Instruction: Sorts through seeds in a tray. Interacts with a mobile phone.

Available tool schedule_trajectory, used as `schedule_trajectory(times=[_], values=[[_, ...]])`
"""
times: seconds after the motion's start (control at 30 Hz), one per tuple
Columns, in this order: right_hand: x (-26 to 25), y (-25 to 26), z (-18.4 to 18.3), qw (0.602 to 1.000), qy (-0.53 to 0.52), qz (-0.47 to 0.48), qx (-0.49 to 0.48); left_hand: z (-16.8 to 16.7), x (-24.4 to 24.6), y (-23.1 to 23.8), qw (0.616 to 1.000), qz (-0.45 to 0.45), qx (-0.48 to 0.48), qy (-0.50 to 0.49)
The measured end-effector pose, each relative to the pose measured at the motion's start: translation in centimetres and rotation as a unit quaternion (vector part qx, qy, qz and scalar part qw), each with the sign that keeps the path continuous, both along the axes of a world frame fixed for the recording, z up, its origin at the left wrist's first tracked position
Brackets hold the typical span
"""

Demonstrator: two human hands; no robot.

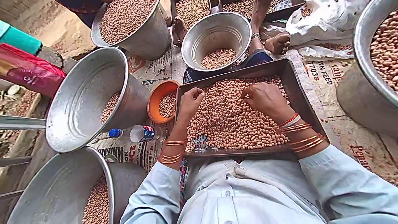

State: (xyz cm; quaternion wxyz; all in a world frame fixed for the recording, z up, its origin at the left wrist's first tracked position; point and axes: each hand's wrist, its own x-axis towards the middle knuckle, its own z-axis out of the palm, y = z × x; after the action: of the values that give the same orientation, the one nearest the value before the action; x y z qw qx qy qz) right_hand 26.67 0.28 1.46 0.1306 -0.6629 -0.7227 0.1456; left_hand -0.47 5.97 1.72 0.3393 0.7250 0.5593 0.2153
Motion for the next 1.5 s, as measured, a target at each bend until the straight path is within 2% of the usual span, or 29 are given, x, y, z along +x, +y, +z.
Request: schedule_trajectory(times=[0.07,0.17,0.23,0.33,0.4,0.47,0.53,0.57,0.63,0.73,0.83,0.93,1.0,1.07,1.1,1.17,1.27,1.4,1.5], values=[[0.0,0.0,-0.1,1.000,-0.001,-0.002,-0.011,-1.5,0.8,0.9,0.997,-0.041,0.039,0.061],[0.6,0.1,-0.3,1.000,0.021,-0.011,-0.014,-1.7,2.7,0.9,0.988,-0.067,0.073,0.118],[1.7,0.1,-0.3,0.994,0.103,-0.033,0.029,-1.6,3.2,-0.4,0.983,-0.078,0.115,0.116],[2.9,-0.7,0.6,0.960,0.248,-0.098,0.080,-1.7,3.8,-0.8,0.979,-0.091,0.123,0.136],[3.1,-1.6,1.1,0.946,0.286,-0.131,0.076,-2.5,4.0,0.0,0.980,-0.100,0.120,0.125],[3.1,-2.7,1.3,0.953,0.267,-0.133,0.045,-3.1,3.2,0.5,0.992,-0.084,0.087,0.040],[2.8,-4.1,1.4,0.969,0.213,-0.126,0.016,-2.6,1.9,0.3,0.996,-0.065,-0.018,-0.049],[2.6,-4.8,1.5,0.975,0.183,-0.125,0.005,-2.3,1.3,-0.4,0.995,-0.056,-0.048,-0.060],[2.3,-6.2,1.7,0.982,0.135,-0.133,0.005,-1.6,1.2,-1.6,0.995,-0.074,-0.055,-0.032],[2.3,-7.5,1.4,0.988,0.093,-0.124,0.019,-2.1,2.7,-2.5,0.985,-0.142,0.069,0.069],[2.1,-7.8,1.2,0.990,0.078,-0.111,0.031,-2.7,3.7,-3.1,0.974,-0.169,0.101,0.117],[1.2,-7.4,1.1,0.992,0.073,-0.094,0.043,-1.9,3.4,-3.0,0.988,-0.135,0.022,0.068],[0.5,-6.7,0.5,0.993,0.074,-0.081,0.051,-1.4,1.7,-2.6,0.986,-0.096,-0.089,-0.104],[0.1,-6.0,-0.5,0.994,0.061,-0.070,0.060,-1.8,-0.4,-1.9,0.948,-0.063,-0.155,-0.270],[0.0,-5.7,-1.0,0.995,0.047,-0.062,0.062,-1.8,-1.3,-1.8,0.937,-0.035,-0.161,-0.307],[-0.3,-5.0,-1.5,0.997,0.025,-0.054,0.046,-1.6,-2.7,-1.9,0.937,-0.001,-0.157,-0.313],[-0.7,-5.1,-1.5,0.998,0.024,-0.054,0.039,-1.5,-3.1,-3.6,0.949,-0.015,-0.196,-0.245],[-0.8,-5.7,-1.8,0.997,0.029,-0.049,0.052,-2.0,-0.8,-7.1,0.932,-0.125,-0.298,-0.167],[-1.6,-6.4,-1.0,0.997,0.030,-0.054,0.053,-2.7,1.3,-8.6,0.907,-0.216,-0.320,-0.168]])
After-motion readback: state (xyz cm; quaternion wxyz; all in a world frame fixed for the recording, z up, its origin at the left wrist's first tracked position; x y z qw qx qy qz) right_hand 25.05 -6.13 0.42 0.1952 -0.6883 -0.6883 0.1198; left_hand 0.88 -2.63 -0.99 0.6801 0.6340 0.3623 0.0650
